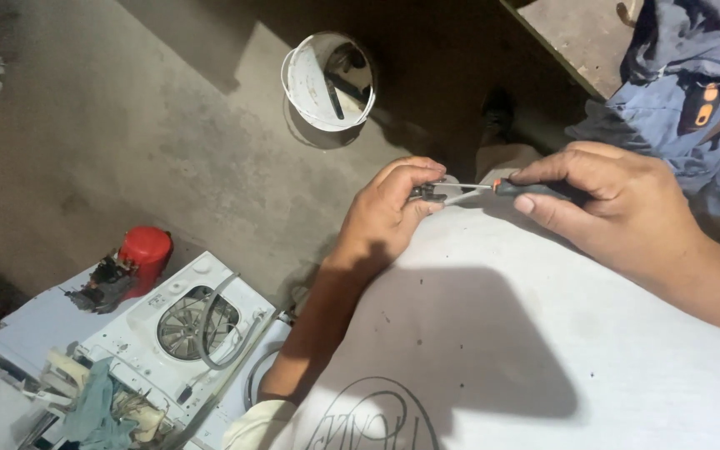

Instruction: The person cleans small metal mechanical components at a workbench, scrubbing them with a toothbrush over an orange cup filled with liquid, and working on them with a screwdriver. They handle parts one at a time, dip them in the cup, and later reach for a plastic bottle and small rings on the bench.

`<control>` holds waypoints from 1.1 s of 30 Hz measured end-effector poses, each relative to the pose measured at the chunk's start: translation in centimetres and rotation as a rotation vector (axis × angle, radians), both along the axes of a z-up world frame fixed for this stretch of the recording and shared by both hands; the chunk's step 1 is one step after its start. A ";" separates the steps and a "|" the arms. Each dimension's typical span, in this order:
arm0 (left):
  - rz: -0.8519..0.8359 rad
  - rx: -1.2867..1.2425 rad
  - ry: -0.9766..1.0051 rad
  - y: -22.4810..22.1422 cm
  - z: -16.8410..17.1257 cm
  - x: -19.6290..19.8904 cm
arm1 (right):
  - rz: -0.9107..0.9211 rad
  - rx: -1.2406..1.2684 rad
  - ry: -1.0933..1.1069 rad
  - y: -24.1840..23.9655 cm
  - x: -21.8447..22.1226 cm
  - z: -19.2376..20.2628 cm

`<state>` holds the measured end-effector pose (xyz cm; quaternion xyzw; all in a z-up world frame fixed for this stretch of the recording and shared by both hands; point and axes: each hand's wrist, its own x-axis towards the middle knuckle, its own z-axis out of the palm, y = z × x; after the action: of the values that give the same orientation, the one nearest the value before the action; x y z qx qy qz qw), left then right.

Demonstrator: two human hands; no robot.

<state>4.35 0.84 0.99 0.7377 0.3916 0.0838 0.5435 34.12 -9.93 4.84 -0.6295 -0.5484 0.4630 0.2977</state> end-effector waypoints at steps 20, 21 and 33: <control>0.596 -0.765 -0.386 0.0 -4.1 -0.4 | 0.093 0.195 -0.332 0.6 -0.8 -0.9; 0.595 -0.766 -0.386 0.1 -3.7 -0.3 | 0.092 0.194 -0.332 0.8 -0.9 -1.1; 0.640 -0.652 -0.274 0.2 -3.4 0.1 | 0.152 0.311 -0.506 1.4 -1.7 -1.7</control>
<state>4.43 1.05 -2.41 0.3533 0.5297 0.2163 0.7401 32.46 -8.51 3.13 -0.6289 -0.7148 0.2231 0.2089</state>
